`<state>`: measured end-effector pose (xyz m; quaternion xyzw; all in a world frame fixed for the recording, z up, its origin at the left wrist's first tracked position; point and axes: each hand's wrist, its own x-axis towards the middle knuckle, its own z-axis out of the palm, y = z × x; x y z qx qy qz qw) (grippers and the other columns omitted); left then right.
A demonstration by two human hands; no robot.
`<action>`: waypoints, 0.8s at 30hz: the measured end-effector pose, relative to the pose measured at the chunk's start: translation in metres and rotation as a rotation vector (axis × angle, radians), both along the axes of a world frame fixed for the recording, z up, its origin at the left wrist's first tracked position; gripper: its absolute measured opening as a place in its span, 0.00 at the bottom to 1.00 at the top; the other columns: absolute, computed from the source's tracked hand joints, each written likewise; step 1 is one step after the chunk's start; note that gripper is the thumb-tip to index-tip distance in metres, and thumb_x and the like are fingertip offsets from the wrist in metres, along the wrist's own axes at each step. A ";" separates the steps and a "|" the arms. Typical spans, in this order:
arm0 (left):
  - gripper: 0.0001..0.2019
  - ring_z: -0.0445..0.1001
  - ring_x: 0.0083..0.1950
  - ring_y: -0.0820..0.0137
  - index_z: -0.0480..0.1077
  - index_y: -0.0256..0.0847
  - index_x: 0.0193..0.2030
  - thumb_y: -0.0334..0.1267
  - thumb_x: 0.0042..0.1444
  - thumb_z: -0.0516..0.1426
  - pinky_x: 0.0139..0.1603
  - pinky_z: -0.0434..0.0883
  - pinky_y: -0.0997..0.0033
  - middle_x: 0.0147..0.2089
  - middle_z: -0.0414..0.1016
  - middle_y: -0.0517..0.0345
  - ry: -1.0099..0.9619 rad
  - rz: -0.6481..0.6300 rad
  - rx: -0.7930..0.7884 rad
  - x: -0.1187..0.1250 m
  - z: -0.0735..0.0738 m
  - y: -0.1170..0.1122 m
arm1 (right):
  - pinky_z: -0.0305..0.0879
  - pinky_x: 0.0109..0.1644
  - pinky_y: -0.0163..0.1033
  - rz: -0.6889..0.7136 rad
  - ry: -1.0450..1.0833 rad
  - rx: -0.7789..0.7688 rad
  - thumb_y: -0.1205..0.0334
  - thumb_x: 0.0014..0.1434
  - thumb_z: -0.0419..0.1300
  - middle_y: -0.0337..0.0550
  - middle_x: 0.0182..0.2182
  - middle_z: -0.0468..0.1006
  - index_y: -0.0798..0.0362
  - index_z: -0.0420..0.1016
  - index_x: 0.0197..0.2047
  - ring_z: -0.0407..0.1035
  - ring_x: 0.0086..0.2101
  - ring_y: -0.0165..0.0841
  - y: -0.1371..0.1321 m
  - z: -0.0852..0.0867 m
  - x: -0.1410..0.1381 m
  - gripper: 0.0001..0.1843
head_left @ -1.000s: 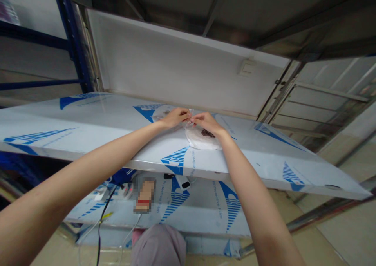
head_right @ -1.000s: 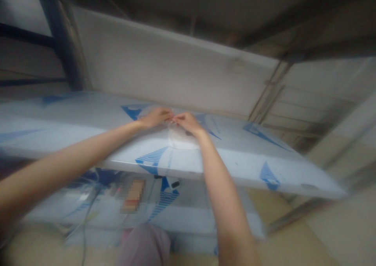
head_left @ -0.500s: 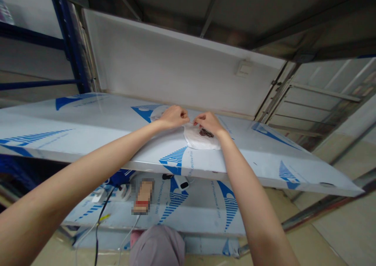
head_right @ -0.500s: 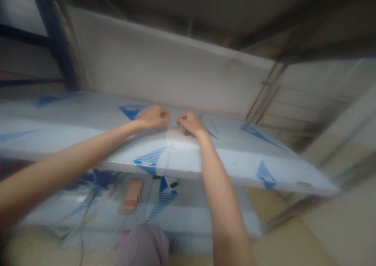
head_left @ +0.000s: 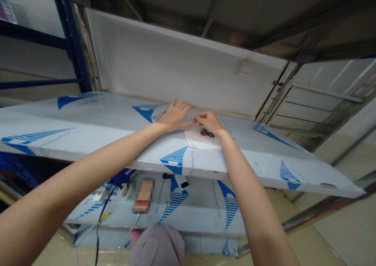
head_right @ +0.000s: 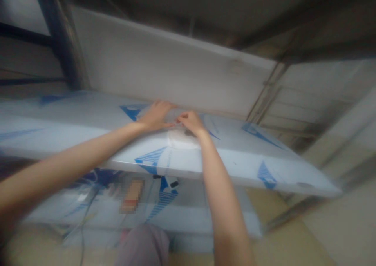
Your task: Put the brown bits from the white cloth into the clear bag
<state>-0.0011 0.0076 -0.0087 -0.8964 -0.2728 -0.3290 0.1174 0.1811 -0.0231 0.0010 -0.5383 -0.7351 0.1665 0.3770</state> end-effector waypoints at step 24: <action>0.20 0.65 0.56 0.59 0.67 0.38 0.51 0.44 0.53 0.61 0.61 0.55 0.58 0.51 0.73 0.48 -0.016 0.003 -0.033 0.000 0.006 -0.006 | 0.60 0.28 0.36 -0.056 -0.372 -0.350 0.69 0.42 0.65 0.40 0.20 0.78 0.52 0.79 0.21 0.67 0.22 0.30 -0.016 0.011 0.033 0.03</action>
